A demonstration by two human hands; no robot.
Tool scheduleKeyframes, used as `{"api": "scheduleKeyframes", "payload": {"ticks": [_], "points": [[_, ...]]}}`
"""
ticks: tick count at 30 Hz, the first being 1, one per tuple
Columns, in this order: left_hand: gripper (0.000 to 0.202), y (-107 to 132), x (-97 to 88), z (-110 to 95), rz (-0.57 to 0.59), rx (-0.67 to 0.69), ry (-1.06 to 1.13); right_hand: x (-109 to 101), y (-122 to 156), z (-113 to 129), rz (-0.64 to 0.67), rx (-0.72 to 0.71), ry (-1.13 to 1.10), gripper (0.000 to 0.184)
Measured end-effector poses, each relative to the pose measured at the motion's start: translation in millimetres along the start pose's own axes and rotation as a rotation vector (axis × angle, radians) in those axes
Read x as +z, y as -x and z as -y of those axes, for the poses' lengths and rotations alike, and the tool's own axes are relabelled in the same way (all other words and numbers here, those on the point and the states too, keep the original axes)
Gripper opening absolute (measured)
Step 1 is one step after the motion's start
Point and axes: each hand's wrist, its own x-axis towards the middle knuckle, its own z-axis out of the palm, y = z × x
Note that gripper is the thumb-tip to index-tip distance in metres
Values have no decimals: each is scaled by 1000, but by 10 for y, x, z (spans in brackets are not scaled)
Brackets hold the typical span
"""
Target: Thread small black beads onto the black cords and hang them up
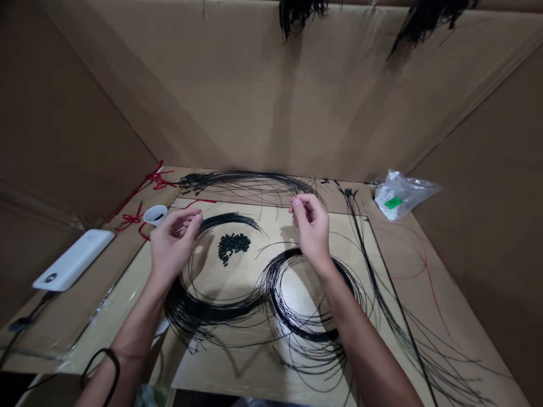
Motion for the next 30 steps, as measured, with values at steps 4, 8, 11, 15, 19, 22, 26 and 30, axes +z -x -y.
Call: {"api": "scheduleKeyframes", "payload": {"ticks": [4, 8, 11, 15, 19, 22, 26, 30], "points": [[30, 406, 197, -332, 207, -254, 286, 96, 256, 148, 128, 184, -197, 18], [41, 748, 653, -329, 353, -440, 547, 256, 477, -7, 60, 326, -303, 24], [44, 922, 954, -221, 405, -500, 631, 318, 559, -67, 11, 404, -360, 27], [43, 1080, 1122, -126, 489, -533, 663, 338, 631, -37, -16, 490, -454, 29], [37, 1159, 1121, -124, 517, -533, 648, 377, 721, -61, -30, 490, -411, 30], [34, 1150, 1063, -160, 533, -495, 583, 393, 766, -122, -30, 442, -288, 33], [32, 1057, 910, -183, 440, -347, 357, 368, 783, -187, 3, 330, -72, 32], [34, 973, 794, -136, 287, -313, 398, 369, 845, -196, 80, 224, 87, 30]]}}
